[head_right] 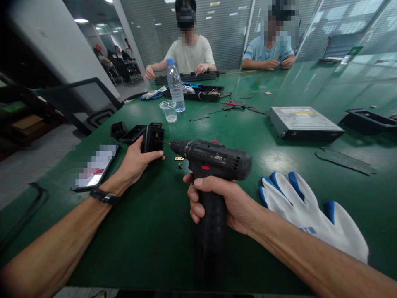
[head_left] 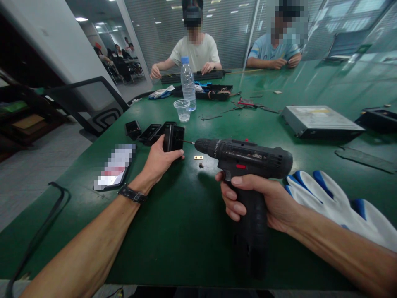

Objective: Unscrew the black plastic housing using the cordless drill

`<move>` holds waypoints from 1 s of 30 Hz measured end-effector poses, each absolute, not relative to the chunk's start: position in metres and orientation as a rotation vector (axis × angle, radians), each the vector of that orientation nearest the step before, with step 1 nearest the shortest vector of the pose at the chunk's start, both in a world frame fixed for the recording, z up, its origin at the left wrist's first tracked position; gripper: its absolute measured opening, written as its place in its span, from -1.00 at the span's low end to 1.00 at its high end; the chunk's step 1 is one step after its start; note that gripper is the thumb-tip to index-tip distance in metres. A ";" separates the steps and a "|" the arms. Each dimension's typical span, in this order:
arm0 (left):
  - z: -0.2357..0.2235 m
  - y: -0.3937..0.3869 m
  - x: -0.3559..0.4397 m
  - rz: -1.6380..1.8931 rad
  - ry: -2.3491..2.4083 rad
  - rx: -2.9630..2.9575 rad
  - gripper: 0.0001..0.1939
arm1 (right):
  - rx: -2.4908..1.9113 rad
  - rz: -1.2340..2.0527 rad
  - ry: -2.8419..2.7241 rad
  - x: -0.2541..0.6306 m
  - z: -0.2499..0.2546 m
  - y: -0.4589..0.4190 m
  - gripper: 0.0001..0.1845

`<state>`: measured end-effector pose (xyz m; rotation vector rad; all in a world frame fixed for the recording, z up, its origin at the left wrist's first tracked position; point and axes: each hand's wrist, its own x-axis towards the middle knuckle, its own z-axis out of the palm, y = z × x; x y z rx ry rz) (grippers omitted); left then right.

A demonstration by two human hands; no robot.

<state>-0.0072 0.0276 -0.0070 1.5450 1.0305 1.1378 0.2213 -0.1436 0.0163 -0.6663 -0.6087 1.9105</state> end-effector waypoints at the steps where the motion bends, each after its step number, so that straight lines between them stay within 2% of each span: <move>1: -0.007 0.028 -0.007 1.139 1.030 1.543 -0.41 | -0.674 1.912 -0.607 0.222 0.016 -0.143 -0.80; 16: -0.006 0.028 -0.008 1.122 1.032 1.531 -0.40 | -0.698 1.911 -0.514 0.221 0.019 -0.140 -0.76; 21: -0.005 0.025 -0.007 1.129 1.025 1.521 -0.42 | -0.692 1.889 -0.512 0.220 0.020 -0.140 -0.83; 30: -0.006 0.026 -0.008 1.121 1.016 1.516 -0.41 | -0.676 1.919 -0.514 0.223 0.016 -0.138 -0.80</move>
